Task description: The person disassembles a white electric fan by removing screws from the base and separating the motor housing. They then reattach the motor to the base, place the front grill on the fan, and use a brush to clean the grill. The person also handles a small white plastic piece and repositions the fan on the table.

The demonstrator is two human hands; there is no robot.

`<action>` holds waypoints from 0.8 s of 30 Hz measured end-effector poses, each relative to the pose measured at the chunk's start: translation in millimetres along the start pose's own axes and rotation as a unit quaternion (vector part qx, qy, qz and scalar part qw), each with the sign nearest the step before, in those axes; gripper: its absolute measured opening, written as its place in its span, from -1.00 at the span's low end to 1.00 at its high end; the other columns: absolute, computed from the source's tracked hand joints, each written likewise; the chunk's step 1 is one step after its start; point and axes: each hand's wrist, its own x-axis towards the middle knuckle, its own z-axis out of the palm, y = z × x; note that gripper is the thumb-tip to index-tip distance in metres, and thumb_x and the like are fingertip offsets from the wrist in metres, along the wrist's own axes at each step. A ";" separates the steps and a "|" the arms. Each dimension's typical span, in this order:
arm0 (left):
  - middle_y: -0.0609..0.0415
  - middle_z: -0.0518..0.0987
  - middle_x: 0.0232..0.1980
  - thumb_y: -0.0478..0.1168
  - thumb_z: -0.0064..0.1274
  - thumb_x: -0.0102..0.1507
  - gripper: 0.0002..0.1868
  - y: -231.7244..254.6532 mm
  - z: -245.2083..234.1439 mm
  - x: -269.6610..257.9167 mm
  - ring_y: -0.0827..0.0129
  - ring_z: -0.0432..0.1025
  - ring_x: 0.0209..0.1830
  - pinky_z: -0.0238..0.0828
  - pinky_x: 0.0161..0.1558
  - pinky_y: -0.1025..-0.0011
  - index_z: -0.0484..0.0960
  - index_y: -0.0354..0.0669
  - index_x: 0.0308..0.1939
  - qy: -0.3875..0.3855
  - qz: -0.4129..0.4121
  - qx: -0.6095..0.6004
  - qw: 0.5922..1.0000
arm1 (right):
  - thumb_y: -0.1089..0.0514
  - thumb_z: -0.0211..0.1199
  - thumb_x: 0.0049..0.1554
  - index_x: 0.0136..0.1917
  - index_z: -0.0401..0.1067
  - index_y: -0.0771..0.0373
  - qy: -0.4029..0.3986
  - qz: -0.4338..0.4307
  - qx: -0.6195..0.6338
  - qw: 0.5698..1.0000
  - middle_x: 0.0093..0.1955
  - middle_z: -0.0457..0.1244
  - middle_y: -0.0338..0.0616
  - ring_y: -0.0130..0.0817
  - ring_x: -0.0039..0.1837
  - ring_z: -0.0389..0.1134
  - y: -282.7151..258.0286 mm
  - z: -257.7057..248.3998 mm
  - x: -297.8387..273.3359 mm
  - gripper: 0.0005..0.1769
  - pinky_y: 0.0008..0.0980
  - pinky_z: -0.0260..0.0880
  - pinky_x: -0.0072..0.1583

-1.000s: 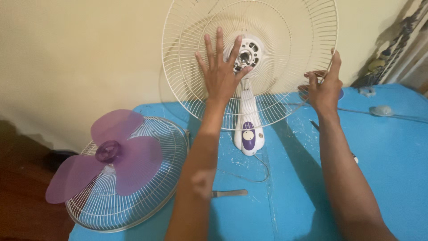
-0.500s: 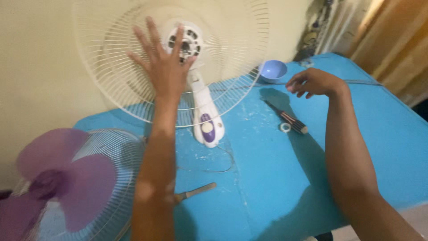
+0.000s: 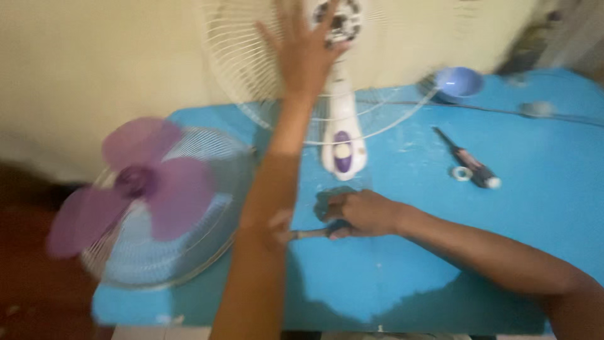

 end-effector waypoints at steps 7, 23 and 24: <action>0.05 -0.03 0.66 0.44 0.20 0.20 -0.12 5.3 9.0 5.2 -0.13 -0.25 0.71 -0.42 0.50 -0.76 0.16 0.64 0.53 0.027 0.000 0.027 0.999 | 0.01 0.29 0.13 -0.02 0.43 0.19 -0.072 0.047 -0.021 0.996 0.00 0.31 -0.04 -0.03 0.10 0.37 4.6 -1.4 20.7 -0.76 -0.06 0.40 0.07; 0.00 -0.35 0.68 0.30 0.33 0.03 0.00 10.8 -14.1 5.3 -0.23 -0.41 0.68 -0.26 0.34 -0.79 0.16 0.66 0.49 0.083 0.029 -0.033 0.996 | 0.29 0.27 0.46 0.15 0.25 0.29 0.500 0.020 0.140 0.854 -0.07 0.25 -0.26 -0.54 -0.11 0.35 112.7 -252.9 -26.0 -0.81 -0.53 0.38 -0.10; -0.03 -0.36 0.67 0.30 0.32 0.04 -0.01 11.9 -14.9 3.9 -0.23 -0.42 0.67 -0.27 0.34 -0.79 0.17 0.64 0.51 0.070 0.027 -0.034 0.997 | 0.27 0.30 0.47 0.16 0.25 0.31 0.500 0.025 0.117 0.858 -0.13 0.24 -0.29 -0.55 -0.15 0.32 121.5 -257.4 -15.4 -0.78 -0.53 0.32 -0.15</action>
